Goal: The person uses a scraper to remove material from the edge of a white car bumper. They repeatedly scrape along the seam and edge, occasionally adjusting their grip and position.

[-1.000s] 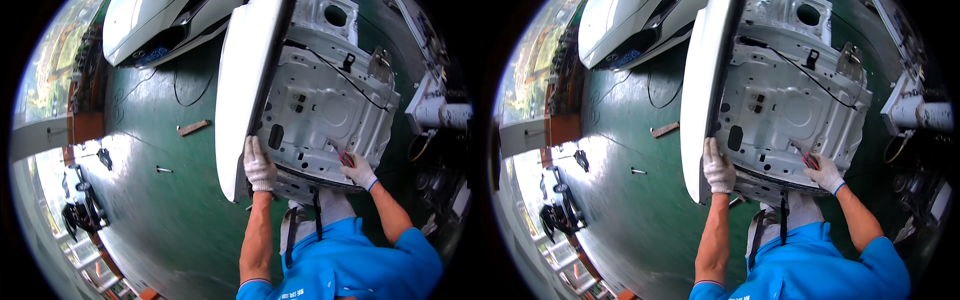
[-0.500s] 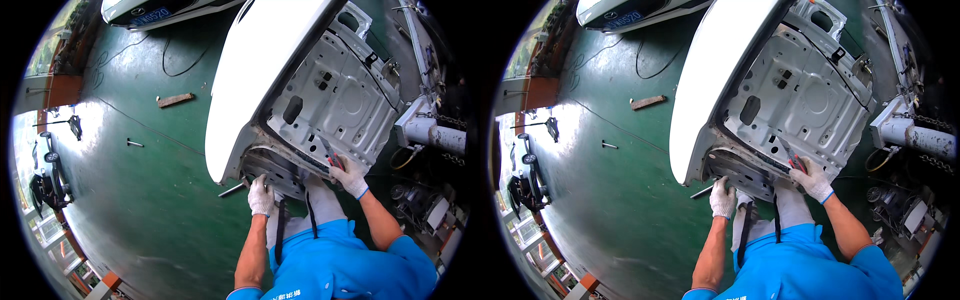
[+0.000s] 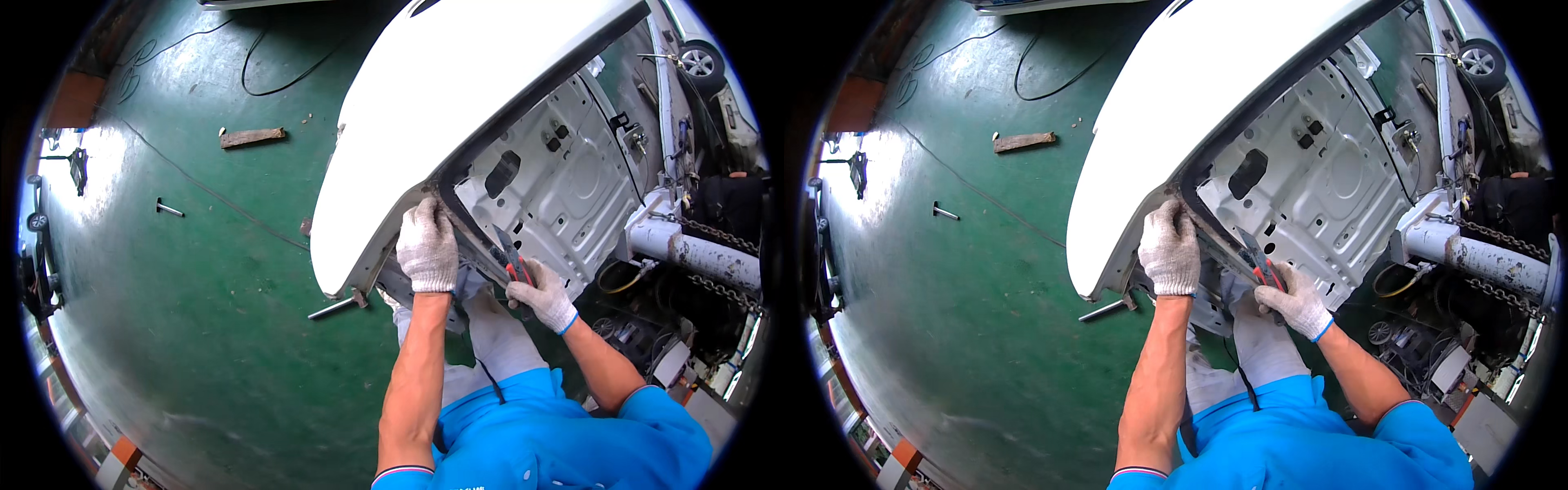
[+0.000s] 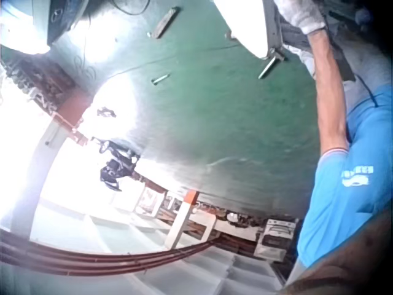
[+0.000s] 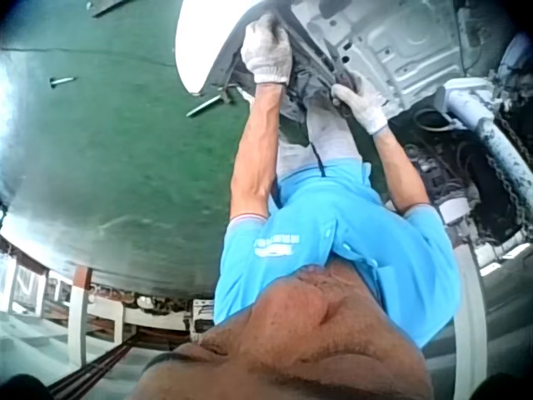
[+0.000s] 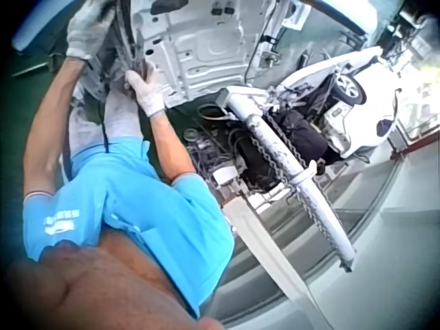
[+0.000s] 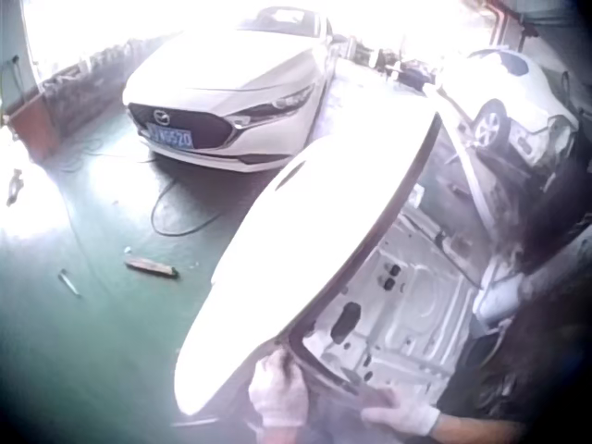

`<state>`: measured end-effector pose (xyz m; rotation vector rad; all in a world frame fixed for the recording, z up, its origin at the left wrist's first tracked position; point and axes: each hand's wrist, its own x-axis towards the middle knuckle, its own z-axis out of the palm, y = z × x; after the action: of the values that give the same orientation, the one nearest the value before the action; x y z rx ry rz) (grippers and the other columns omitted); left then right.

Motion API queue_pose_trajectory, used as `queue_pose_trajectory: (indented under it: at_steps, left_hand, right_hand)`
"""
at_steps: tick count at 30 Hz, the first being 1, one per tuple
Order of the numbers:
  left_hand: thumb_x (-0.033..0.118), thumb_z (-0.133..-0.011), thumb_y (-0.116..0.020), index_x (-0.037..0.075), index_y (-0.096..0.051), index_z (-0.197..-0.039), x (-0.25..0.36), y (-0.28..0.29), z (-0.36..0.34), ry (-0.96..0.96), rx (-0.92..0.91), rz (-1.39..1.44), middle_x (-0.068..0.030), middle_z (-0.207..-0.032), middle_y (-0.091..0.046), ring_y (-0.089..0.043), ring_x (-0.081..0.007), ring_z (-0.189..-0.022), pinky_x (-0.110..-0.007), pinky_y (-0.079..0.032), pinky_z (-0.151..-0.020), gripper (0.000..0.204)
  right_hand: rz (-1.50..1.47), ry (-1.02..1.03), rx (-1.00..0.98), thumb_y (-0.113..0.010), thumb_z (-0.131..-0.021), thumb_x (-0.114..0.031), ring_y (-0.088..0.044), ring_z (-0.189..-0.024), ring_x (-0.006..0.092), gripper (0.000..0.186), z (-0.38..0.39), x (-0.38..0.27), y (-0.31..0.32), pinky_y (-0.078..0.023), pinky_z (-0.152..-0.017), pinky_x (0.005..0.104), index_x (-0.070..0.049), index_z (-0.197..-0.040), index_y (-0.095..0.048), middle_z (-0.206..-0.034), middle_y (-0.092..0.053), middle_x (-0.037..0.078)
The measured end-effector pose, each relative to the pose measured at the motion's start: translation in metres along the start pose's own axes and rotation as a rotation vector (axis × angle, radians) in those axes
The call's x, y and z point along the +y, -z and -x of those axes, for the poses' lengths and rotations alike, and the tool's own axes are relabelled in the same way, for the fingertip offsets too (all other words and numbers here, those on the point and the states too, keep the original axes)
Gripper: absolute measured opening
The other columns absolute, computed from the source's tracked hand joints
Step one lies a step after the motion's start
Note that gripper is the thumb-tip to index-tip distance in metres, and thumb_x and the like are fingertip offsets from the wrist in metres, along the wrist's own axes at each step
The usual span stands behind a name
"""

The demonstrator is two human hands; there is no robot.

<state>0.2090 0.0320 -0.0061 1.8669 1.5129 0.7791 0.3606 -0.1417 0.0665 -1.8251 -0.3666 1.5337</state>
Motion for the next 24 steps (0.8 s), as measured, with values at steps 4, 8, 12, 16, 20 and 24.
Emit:
queue_pose_trajectory:
  at_steps: [4,8,12,16,20,24]
  left_hand:
    - [0.017,-0.092,-0.072,0.010,-0.074,-0.106,0.007,-0.007,-0.002,0.068,-0.016,-0.041,-0.0120,-0.100,-0.073,-0.072,-0.0346,-0.089,-0.045,-0.058,-0.078,0.016]
    - [0.021,-0.086,-0.074,0.011,-0.073,-0.096,0.006,-0.004,-0.014,0.030,-0.061,-0.142,-0.0120,-0.093,-0.073,-0.072,-0.0346,-0.081,-0.046,-0.058,-0.072,0.013]
    - [0.018,-0.083,-0.075,0.012,-0.072,-0.090,0.018,0.008,0.008,-0.187,-0.244,-0.060,-0.0115,-0.086,-0.072,-0.072,-0.0330,-0.074,-0.044,-0.058,-0.066,0.010]
    - [0.026,-0.089,-0.073,0.011,-0.072,-0.092,-0.008,0.051,0.055,0.113,-0.446,-0.028,-0.0110,-0.090,-0.072,-0.071,-0.0337,-0.076,-0.045,-0.057,-0.068,0.016]
    - [0.044,-0.095,-0.071,0.004,-0.073,-0.108,-0.115,0.096,0.132,0.501,-0.584,-0.285,-0.0177,-0.096,-0.075,-0.073,-0.0392,-0.089,-0.047,-0.058,-0.081,0.043]
    - [0.039,-0.091,-0.072,-0.001,-0.068,-0.125,-0.223,0.113,0.252,0.789,-0.551,-0.376,-0.0206,-0.109,-0.075,-0.071,-0.0391,-0.105,-0.046,-0.056,-0.096,0.052]
  right_hand:
    - [0.051,-0.005,0.054,-0.076,-0.091,-0.023,-0.068,-0.077,0.0137,0.045,-0.001,-0.007,0.002,-0.057,-0.072,0.0305,0.005,-0.122,-0.060,-0.092,-0.066,0.008]
    - [0.036,-0.004,0.046,-0.076,-0.091,-0.020,-0.068,-0.077,0.0137,0.043,-0.006,-0.014,0.000,-0.057,-0.073,0.0307,0.005,-0.122,-0.060,-0.092,-0.066,0.008]
    - [0.004,0.008,0.061,-0.076,-0.091,-0.018,-0.068,-0.077,0.0145,0.044,-0.008,-0.013,0.006,-0.057,-0.073,0.0313,0.006,-0.124,-0.059,-0.094,-0.066,0.008]
    - [0.030,0.019,0.116,-0.074,-0.092,-0.016,-0.068,-0.077,0.0157,0.045,-0.003,-0.025,0.013,-0.057,-0.072,0.0317,0.007,-0.127,-0.057,-0.097,-0.066,0.009]
    - [0.074,0.048,0.042,-0.070,-0.094,-0.012,-0.066,-0.076,0.0153,0.043,-0.006,-0.040,0.018,-0.057,-0.073,0.0316,0.007,-0.129,-0.055,-0.096,-0.066,0.010]
    - [-0.066,0.010,0.054,-0.068,-0.095,-0.013,-0.064,-0.075,0.0144,0.040,-0.025,-0.044,0.005,-0.058,-0.074,0.0315,0.004,-0.129,-0.055,-0.092,-0.066,0.009]
